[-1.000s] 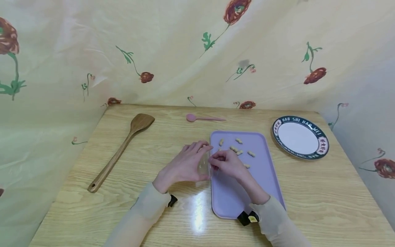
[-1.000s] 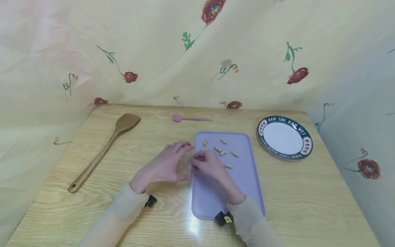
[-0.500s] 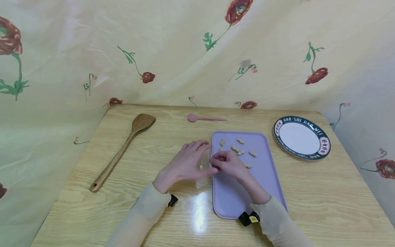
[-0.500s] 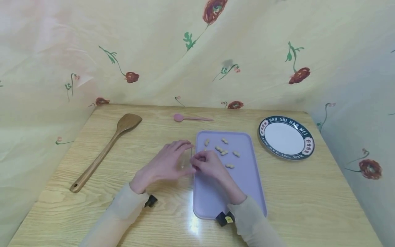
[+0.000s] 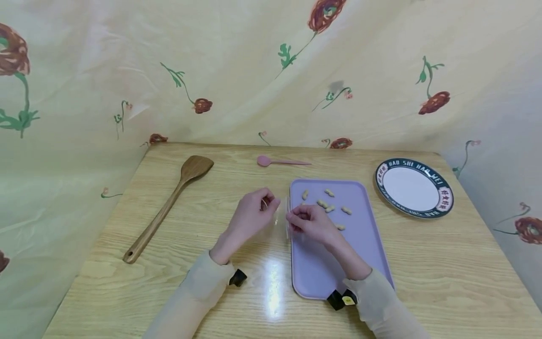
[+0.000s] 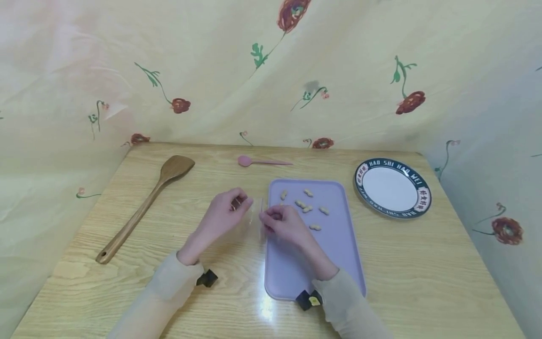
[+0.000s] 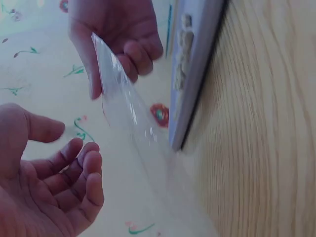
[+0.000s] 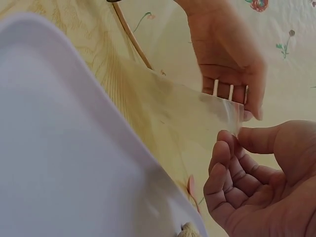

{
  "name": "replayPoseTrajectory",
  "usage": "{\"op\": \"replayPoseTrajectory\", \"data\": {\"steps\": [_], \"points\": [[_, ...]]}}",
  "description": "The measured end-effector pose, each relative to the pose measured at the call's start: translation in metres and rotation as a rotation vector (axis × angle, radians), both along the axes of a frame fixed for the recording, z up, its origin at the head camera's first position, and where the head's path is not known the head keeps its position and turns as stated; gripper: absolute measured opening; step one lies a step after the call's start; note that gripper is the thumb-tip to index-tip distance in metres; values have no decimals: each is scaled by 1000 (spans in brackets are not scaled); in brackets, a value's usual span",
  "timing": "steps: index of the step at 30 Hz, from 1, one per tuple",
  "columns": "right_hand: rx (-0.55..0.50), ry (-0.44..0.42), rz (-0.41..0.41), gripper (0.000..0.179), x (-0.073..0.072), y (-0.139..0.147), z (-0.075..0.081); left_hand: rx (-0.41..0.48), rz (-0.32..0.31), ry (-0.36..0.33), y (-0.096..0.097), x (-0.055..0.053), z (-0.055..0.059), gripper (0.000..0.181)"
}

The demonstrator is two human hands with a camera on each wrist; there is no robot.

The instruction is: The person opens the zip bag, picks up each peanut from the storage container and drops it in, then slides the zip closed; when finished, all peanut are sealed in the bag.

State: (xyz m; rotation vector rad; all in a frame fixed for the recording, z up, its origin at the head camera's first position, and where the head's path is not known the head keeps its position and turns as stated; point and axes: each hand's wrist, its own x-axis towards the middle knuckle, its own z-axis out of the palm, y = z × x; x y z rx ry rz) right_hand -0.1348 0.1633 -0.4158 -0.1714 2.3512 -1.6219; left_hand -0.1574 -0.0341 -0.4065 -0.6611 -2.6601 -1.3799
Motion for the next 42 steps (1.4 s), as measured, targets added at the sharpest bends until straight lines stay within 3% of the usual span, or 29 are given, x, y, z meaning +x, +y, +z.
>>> {"op": "replayPoseTrajectory", "data": {"steps": [6,9,19,27,34,42], "points": [[-8,17,-16,22,2,-3,1,123,-28,-312,5,4,3,24],[-22,29,-18,22,2,-4,0,144,-19,-395,8,7,3,27],[-73,52,-5,18,2,-7,-4,119,16,-442,14,11,-1,32],[-57,42,16,18,3,-11,-10,176,-18,-499,15,9,-7,33],[-109,25,12,18,4,-14,-11,225,-46,-563,14,6,-10,31],[-155,-16,-15,18,4,-16,-12,218,-57,-551,15,6,-10,30]]}}
